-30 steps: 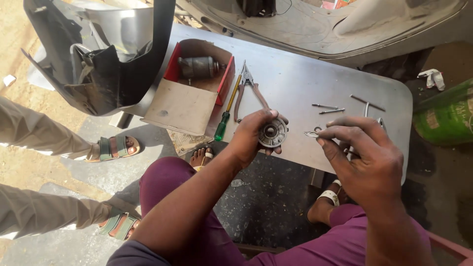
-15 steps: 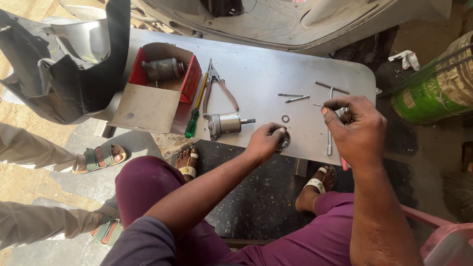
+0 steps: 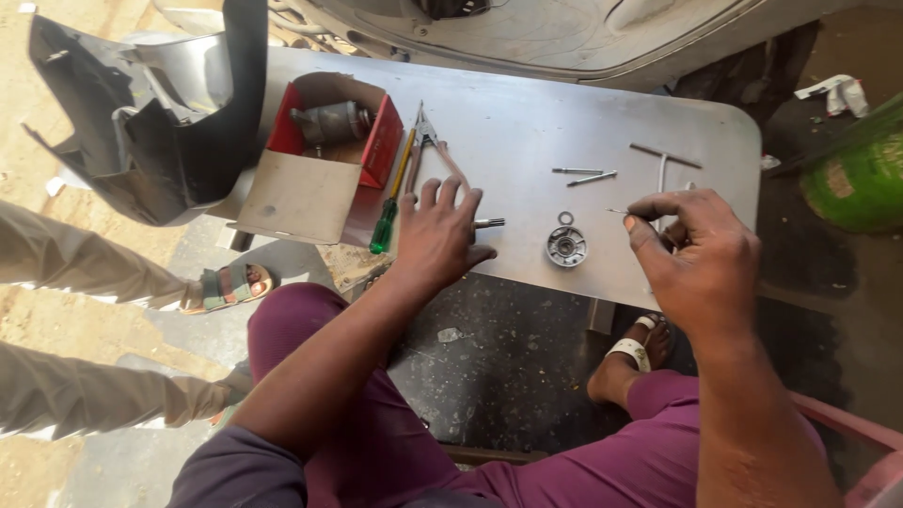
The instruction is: The person sits at a work table and disassembles a starter motor by hand. They use pliers to loosen the end housing, remove the drive gear and circlip, separate the cylindrical metal casing from the armature, and handle the brushes and small screws while laying the parts on the table.
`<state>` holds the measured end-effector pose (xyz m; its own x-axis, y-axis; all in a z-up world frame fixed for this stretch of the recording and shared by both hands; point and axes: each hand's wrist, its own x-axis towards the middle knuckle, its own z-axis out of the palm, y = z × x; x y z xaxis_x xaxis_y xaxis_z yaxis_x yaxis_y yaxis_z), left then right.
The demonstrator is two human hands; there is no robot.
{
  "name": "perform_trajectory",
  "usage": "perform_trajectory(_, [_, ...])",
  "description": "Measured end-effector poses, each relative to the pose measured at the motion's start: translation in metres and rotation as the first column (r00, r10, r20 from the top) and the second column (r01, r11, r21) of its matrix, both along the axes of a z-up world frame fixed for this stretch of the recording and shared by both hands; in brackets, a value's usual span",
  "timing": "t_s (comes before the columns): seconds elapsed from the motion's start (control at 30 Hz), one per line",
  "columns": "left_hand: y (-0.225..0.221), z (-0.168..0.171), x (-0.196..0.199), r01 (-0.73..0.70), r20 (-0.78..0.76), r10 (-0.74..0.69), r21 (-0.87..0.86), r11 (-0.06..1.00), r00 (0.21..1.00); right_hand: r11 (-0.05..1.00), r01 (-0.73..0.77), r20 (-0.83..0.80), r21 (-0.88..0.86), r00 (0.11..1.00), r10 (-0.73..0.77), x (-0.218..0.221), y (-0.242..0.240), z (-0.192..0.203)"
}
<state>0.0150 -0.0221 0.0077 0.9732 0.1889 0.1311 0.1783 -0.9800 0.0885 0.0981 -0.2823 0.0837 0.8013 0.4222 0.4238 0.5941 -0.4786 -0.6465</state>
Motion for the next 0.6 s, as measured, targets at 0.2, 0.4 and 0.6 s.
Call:
perform_trajectory(0.2, [0.032,-0.032,-0.015,-0.062,-0.154,0.018,-0.292,0.954,0.988,0.999,-0.02,0.001,-0.029,1.0,0.02,-0.001,0.015,-0.005])
perform_trajectory(0.4, [0.034,-0.051,-0.01,-0.031,-0.084,0.007,-0.286,0.958,0.996,0.994,0.021,-0.05,-0.103,0.998,-0.026,0.006,0.033,-0.03])
perform_trajectory(0.6, [0.029,-0.029,-0.025,0.054,0.182,0.064,-0.581,0.812,0.981,0.957,0.089,-0.066,-0.277,0.992,-0.112,0.043,0.033,-0.089])
